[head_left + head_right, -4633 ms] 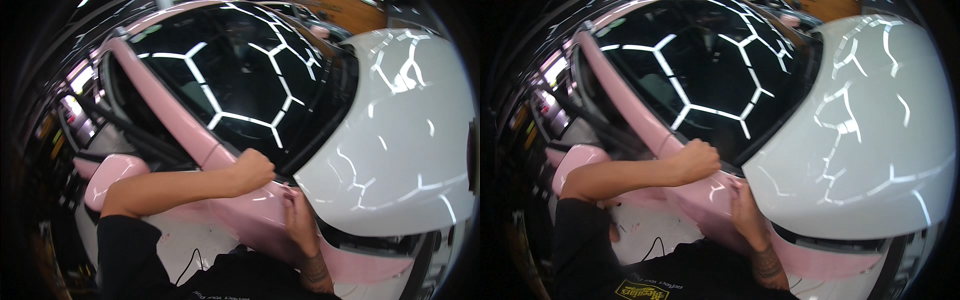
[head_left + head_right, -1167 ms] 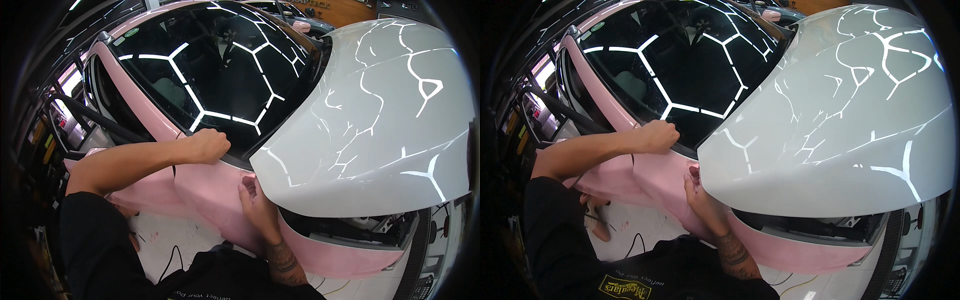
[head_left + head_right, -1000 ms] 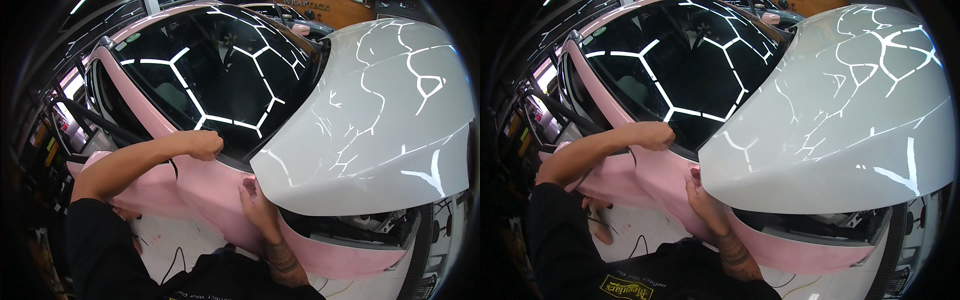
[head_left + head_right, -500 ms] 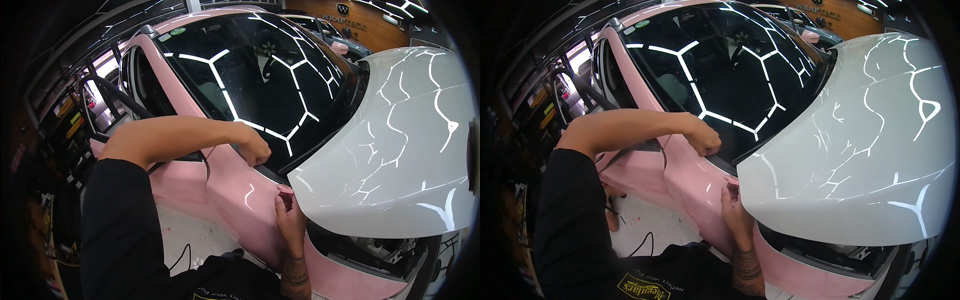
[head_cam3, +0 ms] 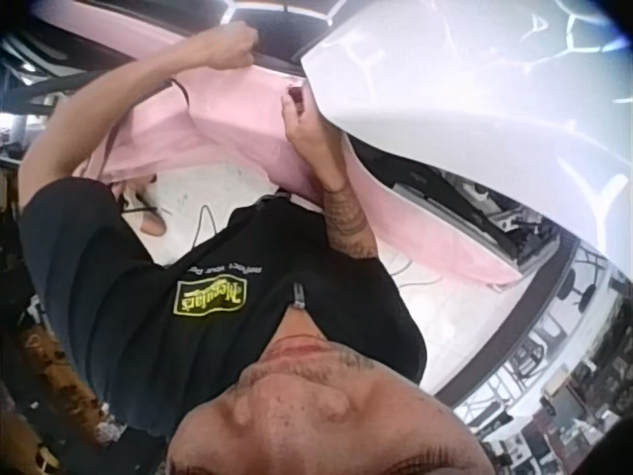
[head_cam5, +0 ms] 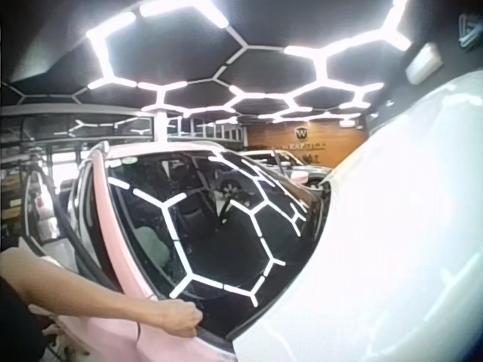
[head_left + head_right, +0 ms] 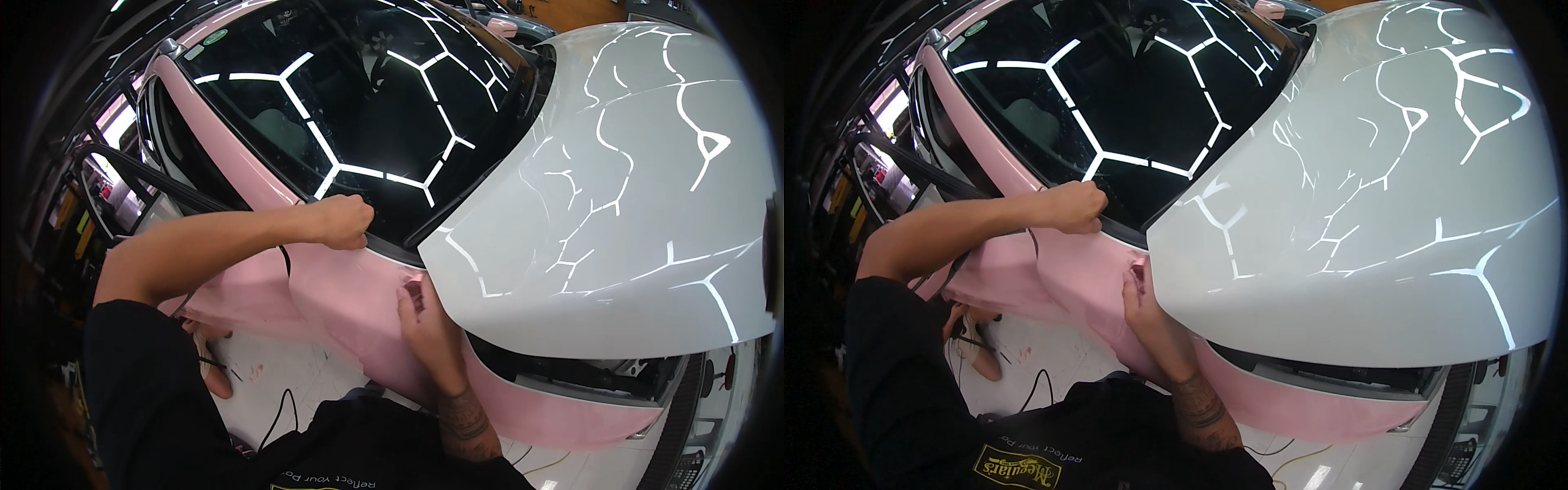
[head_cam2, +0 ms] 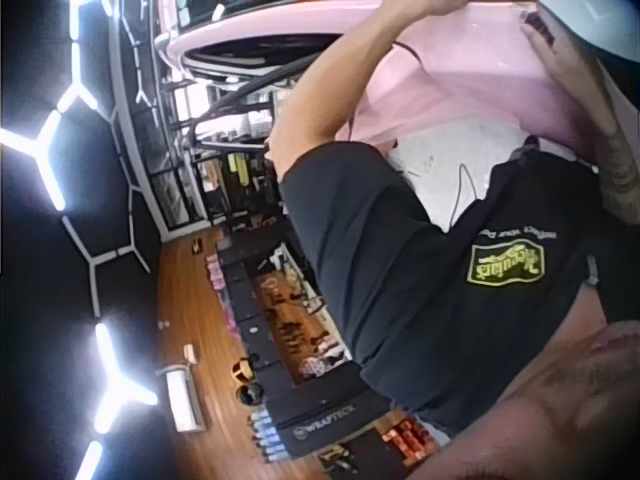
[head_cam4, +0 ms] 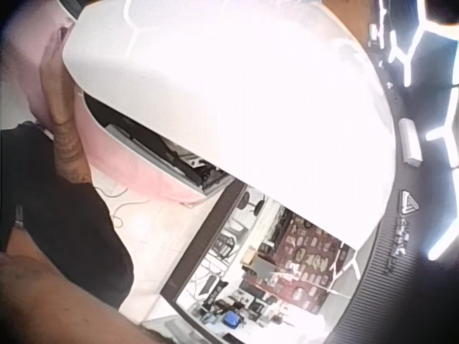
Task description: The person applies a pink vinyl wrap to the front fender of a car, smoothing the material by hand and tucking the edges into the seams around the wheel arch and headlight. The person uses a small tool to trim the excess vinyl along the panel gaps and door line.
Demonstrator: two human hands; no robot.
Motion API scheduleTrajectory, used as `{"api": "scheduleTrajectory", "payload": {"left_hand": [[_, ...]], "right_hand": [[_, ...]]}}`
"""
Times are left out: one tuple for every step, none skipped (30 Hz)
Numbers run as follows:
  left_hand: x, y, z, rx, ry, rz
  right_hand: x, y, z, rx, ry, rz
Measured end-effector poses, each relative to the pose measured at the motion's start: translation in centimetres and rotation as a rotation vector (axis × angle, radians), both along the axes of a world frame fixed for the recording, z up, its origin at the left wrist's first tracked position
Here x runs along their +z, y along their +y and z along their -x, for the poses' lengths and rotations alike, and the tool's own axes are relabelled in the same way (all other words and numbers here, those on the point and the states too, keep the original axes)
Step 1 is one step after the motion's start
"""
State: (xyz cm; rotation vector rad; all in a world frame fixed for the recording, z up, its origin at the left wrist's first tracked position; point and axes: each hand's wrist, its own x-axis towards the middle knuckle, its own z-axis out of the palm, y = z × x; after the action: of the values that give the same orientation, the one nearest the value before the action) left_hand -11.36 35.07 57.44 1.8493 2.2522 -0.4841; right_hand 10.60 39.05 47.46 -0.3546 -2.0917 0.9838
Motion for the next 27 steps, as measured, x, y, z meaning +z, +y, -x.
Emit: {"api": "scheduleTrajectory", "payload": {"left_hand": [[-0.3, 0.3, -0.1, -0.014, 0.027, -0.043], [-0.5, 0.2, -0.1, -0.019, 0.033, -0.082], [-0.8, 0.1, 0.0, -0.026, 0.038, -0.122], [-1.0, -0.5, 0.1, -0.025, 0.045, -0.152], [-1.1, -1.0, 0.2, -0.039, 0.016, -0.21], [-1.3, -1.5, 0.4, -0.055, -0.014, -0.267], [-1.0, -1.5, 0.6, -0.071, -0.055, -0.331], [-0.4, -1.4, 1.2, -0.089, -0.127, -0.282], [0.6, -1.3, 1.9, -0.11, -0.197, -0.229], [1.1, -1.2, 2.5, -0.127, -0.275, -0.177], [1.2, -1.0, 3.0, -0.154, -0.3, -0.158], [1.6, -0.9, 3.2, -0.153, -0.345, -0.162], [2.2, -0.6, 2.9, -0.168, -0.402, -0.162], [2.4, -0.9, 3.1, -0.159, -0.456, -0.174], [1.8, -1.2, 4.0, -0.194, -0.501, -0.196], [1.9, -0.4, 4.3, -0.206, -0.554, -0.171], [2.6, -0.1, 4.2, -0.203, -0.595, -0.126], [2.7, 0.5, 4.3, -0.198, -0.636, -0.079], [2.8, 1.2, 4.3, -0.265, -0.615, -0.083], [3.0, 1.6, 4.2, -0.281, -0.616, -0.042], [3.2, 2.1, 3.8, -0.295, -0.617, -0.002], [3.7, 2.7, 3.4, -0.317, -0.614, 0.041], [4.1, 3.2, 3.1, -0.337, -0.61, 0.083], [4.4, 3.8, 2.8, -0.36, -0.602, 0.116], [4.3, 4.0, 3.1, -0.366, -0.598, 0.149], [4.3, 4.1, 3.4, -0.37, -0.593, 0.181], [4.4, 4.1, 3.5, -0.35, -0.578, 0.213]], "right_hand": [[0.4, 0.4, 0.2, -0.035, -0.03, -0.133], [0.8, 0.5, 1.0, -0.02, -0.025, -0.233], [1.1, 0.6, 2.1, -0.007, -0.022, -0.332], [1.6, 0.6, 3.1, 0.014, -0.017, -0.423], [2.5, 0.8, 3.8, -0.013, -0.077, -0.441], [3.4, 1.2, 4.5, -0.043, -0.138, -0.456], [4.0, 1.5, 5.0, -0.072, -0.208, -0.478], [4.2, 1.7, 5.4, -0.082, -0.263, -0.483], [4.2, 1.8, 6.0, -0.095, -0.317, -0.484], [4.2, 1.7, 6.3, -0.102, -0.38, -0.487], [4.3, 1.6, 5.9, -0.087, -0.378, -0.482], [4.5, 1.5, 5.0, -0.075, -0.374, -0.476], [4.4, 1.6, 3.7, -0.076, -0.386, -0.468], [4.1, 1.6, 2.8, -0.116, -0.306, -0.487], [3.8, 1.5, 1.7, -0.154, -0.227, -0.506], [4.0, 1.6, 0.9, -0.196, -0.164, -0.533], [4.3, 1.4, 0.6, -0.198, -0.188, -0.494], [5.0, 1.3, 0.5, -0.199, -0.213, -0.455], [5.8, 1.2, 0.6, -0.213, -0.217, -0.426], [6.3, 1.1, 1.2, -0.171, -0.256, -0.353], [6.9, 1.1, 1.9, -0.129, -0.295, -0.279], [7.3, 0.9, 2.5, -0.094, -0.33, -0.203], [7.3, 0.8, 2.6, -0.15, -0.4, -0.263], [7.2, 0.7, 2.6, -0.205, -0.472, -0.322], [7.0, 0.6, 3.2, -0.241, -0.545, -0.379], [7.1, 0.4, 3.3, -0.265, -0.539, -0.325], [7.6, 0.1, 3.1, -0.287, -0.532, -0.272]]}}
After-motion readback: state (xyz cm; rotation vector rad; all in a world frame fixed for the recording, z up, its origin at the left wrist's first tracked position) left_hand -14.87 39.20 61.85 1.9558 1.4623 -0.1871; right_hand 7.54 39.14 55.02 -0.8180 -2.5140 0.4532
